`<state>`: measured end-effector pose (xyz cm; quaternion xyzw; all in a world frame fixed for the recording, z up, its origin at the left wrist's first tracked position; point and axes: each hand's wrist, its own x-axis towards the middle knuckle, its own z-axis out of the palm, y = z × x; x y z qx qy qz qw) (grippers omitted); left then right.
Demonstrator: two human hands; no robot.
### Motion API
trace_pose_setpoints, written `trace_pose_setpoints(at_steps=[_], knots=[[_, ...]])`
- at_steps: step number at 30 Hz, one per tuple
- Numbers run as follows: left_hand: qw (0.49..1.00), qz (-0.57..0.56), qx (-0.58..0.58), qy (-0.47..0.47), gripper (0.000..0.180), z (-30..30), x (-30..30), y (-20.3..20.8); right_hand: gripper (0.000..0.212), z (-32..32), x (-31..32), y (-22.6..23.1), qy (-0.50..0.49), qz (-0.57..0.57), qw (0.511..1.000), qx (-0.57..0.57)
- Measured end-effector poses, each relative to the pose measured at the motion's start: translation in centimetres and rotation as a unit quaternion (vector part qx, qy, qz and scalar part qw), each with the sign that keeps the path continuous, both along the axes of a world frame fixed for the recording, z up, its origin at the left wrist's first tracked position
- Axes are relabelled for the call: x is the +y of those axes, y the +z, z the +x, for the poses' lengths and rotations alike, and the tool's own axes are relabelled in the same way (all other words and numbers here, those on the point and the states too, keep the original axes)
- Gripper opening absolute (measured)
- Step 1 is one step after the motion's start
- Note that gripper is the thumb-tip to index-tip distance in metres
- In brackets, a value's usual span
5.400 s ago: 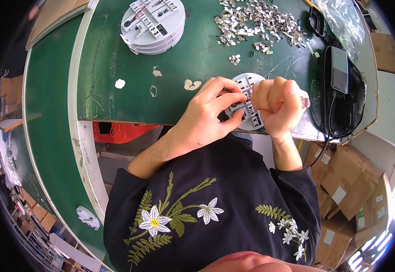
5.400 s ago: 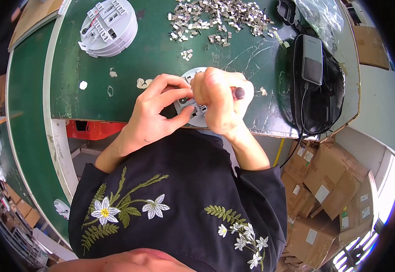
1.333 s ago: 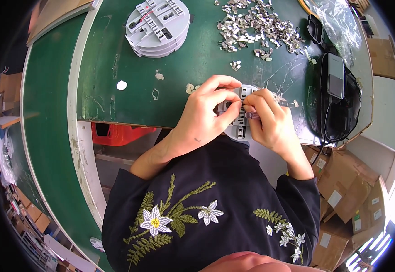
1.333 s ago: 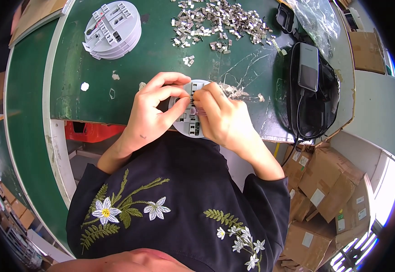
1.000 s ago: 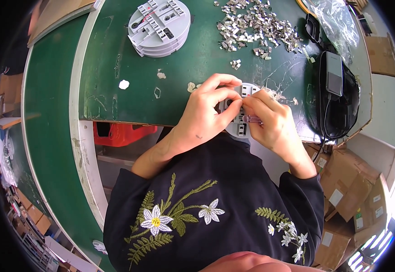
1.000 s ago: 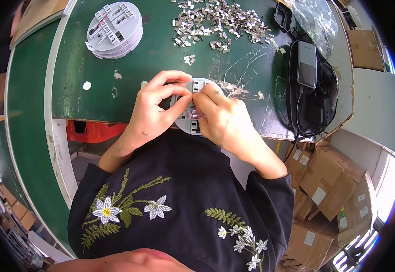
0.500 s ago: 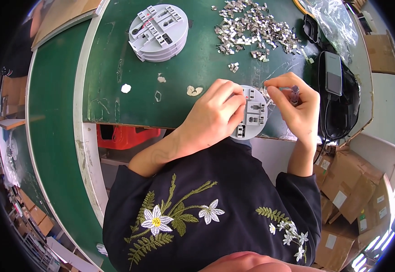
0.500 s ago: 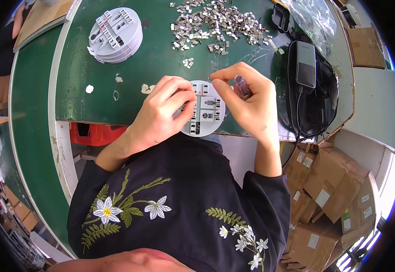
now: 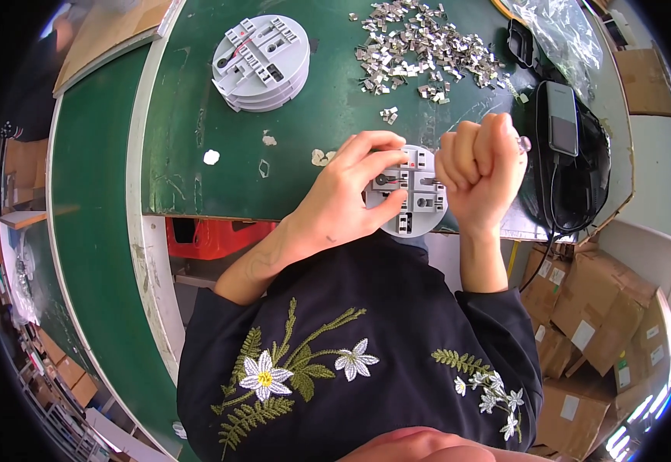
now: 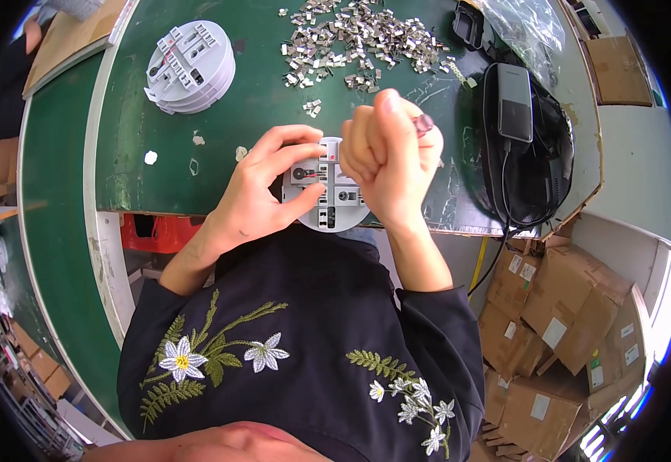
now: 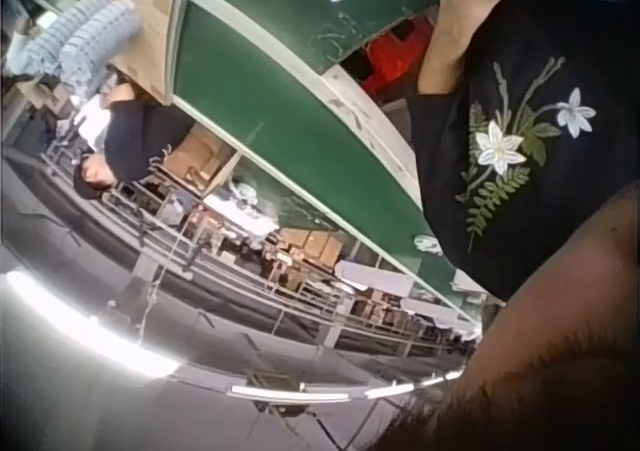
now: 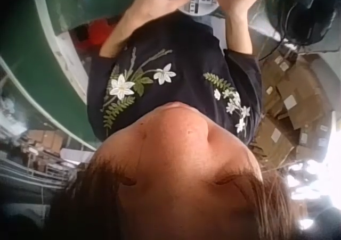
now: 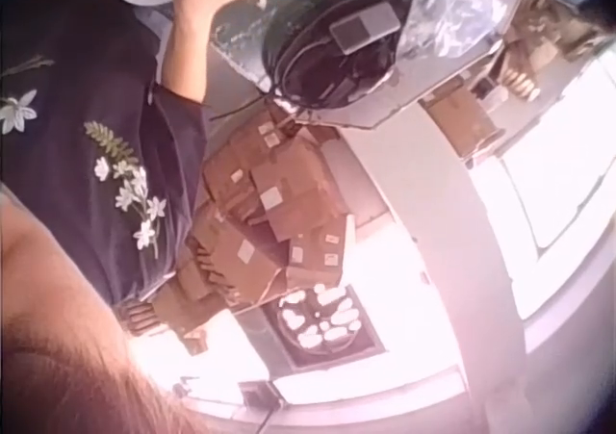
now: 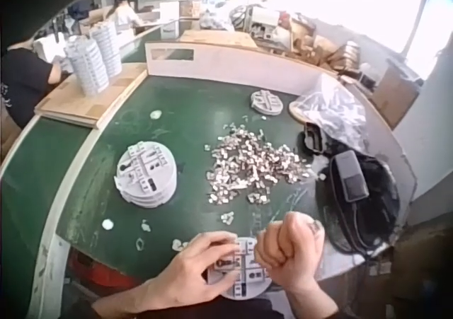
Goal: The person assembles small electronic units by manually inserting metal pins into circular plastic bases, then secures them using a handheld press tool.
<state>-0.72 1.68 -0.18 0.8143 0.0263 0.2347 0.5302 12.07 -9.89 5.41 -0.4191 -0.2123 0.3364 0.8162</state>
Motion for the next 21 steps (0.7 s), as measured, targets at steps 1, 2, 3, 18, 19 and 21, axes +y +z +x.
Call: trace_pose_setpoints(at_steps=[1, 2, 3, 18, 19, 21], knots=[[1.000, -0.004, -0.006, 0.009, 0.032, 0.0, 0.0, 0.1, 0.044, 0.1, 0.3, -0.6, 0.019, 0.022, 0.999, -0.014], [1.000, -0.008, -0.013, 0.018, 0.035, 0.0, 0.0, 0.1, 0.044, 0.2, 0.5, -1.2, 0.037, 0.044, 0.998, -0.028], [0.999, -0.012, -0.019, 0.026, 0.039, 0.0, 0.0, 0.1, 0.044, 0.3, 0.6, -1.6, 0.056, 0.066, 0.995, -0.043], [1.000, -0.008, -0.011, 0.004, 0.047, 0.0, 0.5, -0.3, 0.040, -0.3, 1.1, -2.7, 0.095, 0.033, 0.993, -0.059], [1.000, -0.010, -0.010, 0.003, 0.047, 0.0, 0.4, -0.3, 0.040, -0.6, 1.1, -2.7, 0.095, 0.032, 0.993, -0.058], [1.000, -0.009, -0.012, -0.002, 0.048, 0.0, 0.4, -0.2, 0.038, -1.8, 1.4, -2.5, 0.038, -0.020, 0.994, -0.101]])
